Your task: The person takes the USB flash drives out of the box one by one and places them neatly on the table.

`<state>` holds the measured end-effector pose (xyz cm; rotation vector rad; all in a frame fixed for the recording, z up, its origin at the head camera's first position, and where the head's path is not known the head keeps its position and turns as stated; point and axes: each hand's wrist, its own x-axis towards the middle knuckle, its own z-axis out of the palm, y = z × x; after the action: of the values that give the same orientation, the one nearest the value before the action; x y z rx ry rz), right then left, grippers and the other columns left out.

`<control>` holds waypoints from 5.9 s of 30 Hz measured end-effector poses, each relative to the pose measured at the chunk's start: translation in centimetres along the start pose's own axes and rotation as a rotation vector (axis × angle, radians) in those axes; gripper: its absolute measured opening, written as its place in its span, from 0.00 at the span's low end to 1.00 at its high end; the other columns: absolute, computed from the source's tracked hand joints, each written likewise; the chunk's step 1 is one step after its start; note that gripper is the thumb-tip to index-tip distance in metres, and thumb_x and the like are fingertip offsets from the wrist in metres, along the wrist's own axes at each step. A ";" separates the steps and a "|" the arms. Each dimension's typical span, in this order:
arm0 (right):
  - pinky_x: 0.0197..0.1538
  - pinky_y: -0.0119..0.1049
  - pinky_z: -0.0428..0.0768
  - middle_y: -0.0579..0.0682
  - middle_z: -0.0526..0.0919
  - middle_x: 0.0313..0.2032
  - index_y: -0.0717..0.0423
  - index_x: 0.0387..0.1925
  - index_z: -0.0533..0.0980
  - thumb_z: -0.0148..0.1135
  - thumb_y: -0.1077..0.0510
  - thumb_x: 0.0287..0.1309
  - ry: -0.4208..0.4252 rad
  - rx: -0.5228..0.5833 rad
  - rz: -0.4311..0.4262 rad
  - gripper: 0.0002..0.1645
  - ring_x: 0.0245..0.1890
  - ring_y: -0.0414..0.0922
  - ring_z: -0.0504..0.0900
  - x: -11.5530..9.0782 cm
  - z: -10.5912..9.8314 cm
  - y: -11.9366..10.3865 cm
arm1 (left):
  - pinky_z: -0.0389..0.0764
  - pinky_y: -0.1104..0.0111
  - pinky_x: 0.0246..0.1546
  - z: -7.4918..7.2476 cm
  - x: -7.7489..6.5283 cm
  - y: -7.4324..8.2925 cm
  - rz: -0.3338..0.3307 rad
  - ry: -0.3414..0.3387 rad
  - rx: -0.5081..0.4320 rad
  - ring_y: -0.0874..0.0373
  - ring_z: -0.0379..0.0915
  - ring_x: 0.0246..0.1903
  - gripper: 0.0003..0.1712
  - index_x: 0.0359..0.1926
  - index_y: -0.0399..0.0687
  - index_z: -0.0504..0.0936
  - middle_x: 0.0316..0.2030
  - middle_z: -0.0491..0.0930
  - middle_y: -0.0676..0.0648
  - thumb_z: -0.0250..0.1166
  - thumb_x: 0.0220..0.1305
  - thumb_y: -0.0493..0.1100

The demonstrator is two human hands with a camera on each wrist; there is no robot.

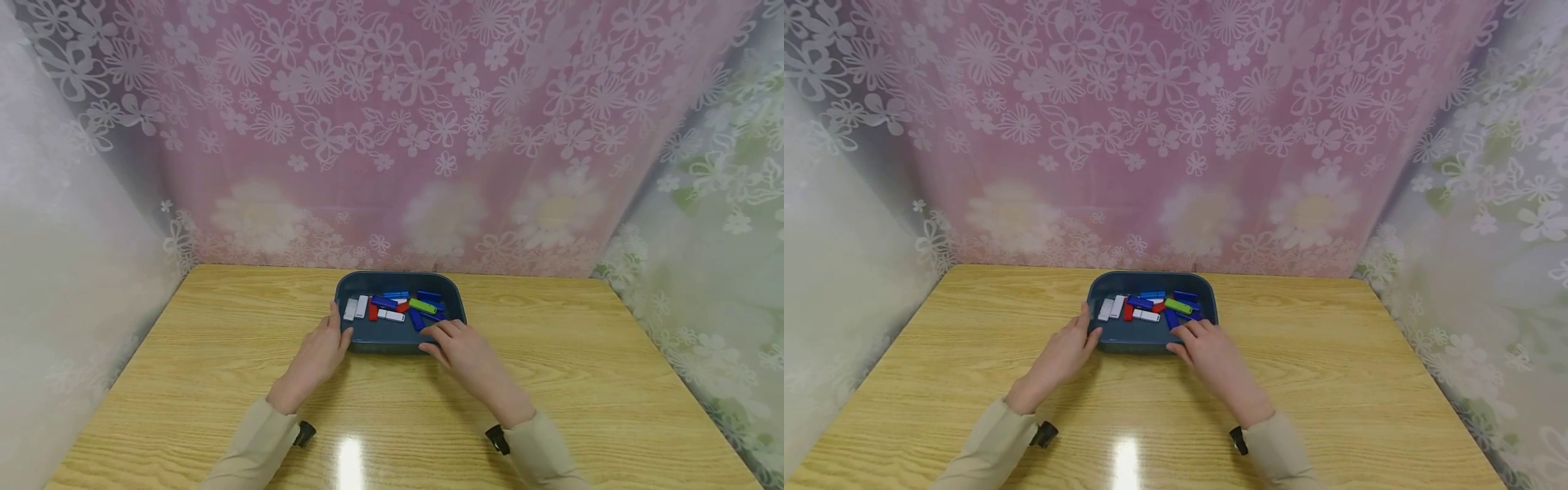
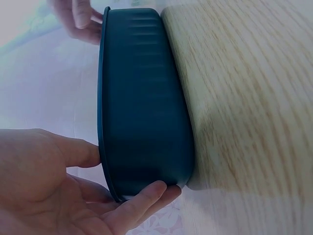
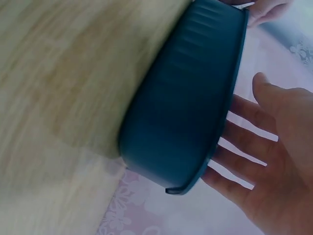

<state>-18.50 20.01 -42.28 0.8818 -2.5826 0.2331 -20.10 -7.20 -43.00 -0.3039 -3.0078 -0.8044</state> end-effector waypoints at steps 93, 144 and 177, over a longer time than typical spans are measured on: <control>0.45 0.45 0.74 0.48 0.79 0.31 0.53 0.36 0.75 0.58 0.50 0.73 -0.037 -0.152 0.104 0.12 0.35 0.51 0.76 -0.3 2.2 -1.1 | 0.87 0.56 0.32 1.3 7.2 3.3 0.043 -0.001 0.486 0.44 0.83 0.35 0.06 0.39 0.33 0.86 0.34 0.80 0.36 0.63 0.68 0.32; 0.47 0.46 0.75 0.49 0.80 0.31 0.54 0.38 0.77 0.58 0.50 0.73 -0.024 -0.145 0.114 0.12 0.35 0.51 0.76 -0.5 2.0 -1.3 | 0.85 0.53 0.36 1.3 7.3 2.7 0.194 0.215 0.102 0.45 0.84 0.33 0.04 0.42 0.39 0.80 0.34 0.85 0.40 0.65 0.68 0.34; 0.49 0.49 0.76 0.52 0.83 0.35 0.56 0.42 0.80 0.57 0.51 0.73 -0.031 -0.118 0.127 0.13 0.38 0.53 0.78 -0.4 2.0 -1.4 | 0.85 0.57 0.37 -5.4 -0.8 -2.1 0.184 0.233 -0.132 0.49 0.85 0.35 0.08 0.45 0.41 0.84 0.38 0.86 0.43 0.70 0.65 0.36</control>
<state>-18.01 18.55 -44.16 0.6857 -2.6538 0.1016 -19.92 -11.80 -39.34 -0.4483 -2.6715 -0.9484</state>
